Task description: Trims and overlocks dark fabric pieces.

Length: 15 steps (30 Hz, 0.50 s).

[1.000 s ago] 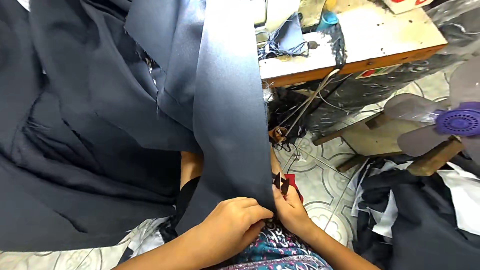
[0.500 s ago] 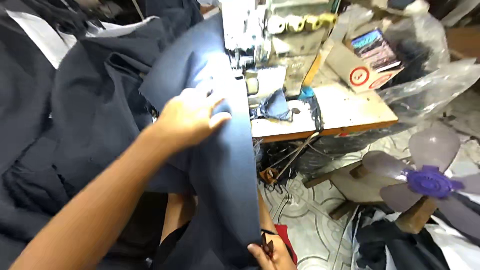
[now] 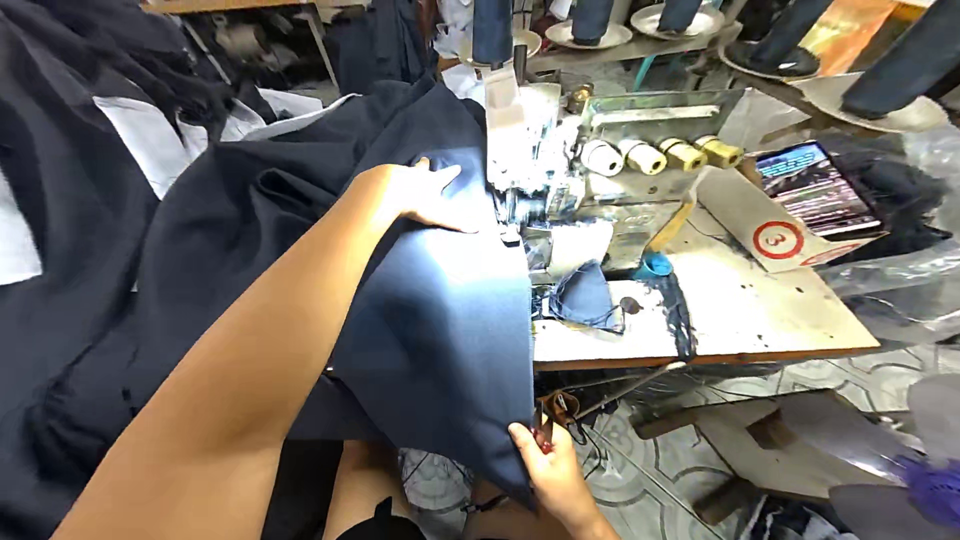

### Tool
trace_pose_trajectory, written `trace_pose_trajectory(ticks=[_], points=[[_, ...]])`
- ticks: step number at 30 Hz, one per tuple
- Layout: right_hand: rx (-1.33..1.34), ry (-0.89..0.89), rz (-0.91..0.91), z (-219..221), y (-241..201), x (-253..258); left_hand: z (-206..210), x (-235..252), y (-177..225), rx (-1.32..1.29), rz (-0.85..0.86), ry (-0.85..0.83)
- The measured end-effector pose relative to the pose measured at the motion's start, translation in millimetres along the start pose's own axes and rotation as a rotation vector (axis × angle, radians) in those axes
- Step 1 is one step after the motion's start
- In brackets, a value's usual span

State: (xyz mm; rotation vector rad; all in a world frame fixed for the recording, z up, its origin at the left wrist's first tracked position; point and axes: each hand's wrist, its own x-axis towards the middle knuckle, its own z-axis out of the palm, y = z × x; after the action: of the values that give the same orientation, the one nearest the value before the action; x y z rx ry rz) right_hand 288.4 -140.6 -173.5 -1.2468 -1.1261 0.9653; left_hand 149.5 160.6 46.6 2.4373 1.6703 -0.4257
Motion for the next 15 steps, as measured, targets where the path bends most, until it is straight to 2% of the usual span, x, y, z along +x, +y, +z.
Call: trace_pose_trajectory(ticks=[7,12,15], points=[[0.048,0.075,0.035,9.5,-21.8,47.7,-17.8,49.2,-6.5,-0.012,-0.021,0.065],[0.019,0.108,0.018,14.8,-49.1,78.5,-17.7,44.3,13.3,-0.134,-0.145,0.384],[0.003,0.093,0.032,16.0,-58.7,92.9,-6.1,12.9,20.6,-0.103,0.030,0.588]])
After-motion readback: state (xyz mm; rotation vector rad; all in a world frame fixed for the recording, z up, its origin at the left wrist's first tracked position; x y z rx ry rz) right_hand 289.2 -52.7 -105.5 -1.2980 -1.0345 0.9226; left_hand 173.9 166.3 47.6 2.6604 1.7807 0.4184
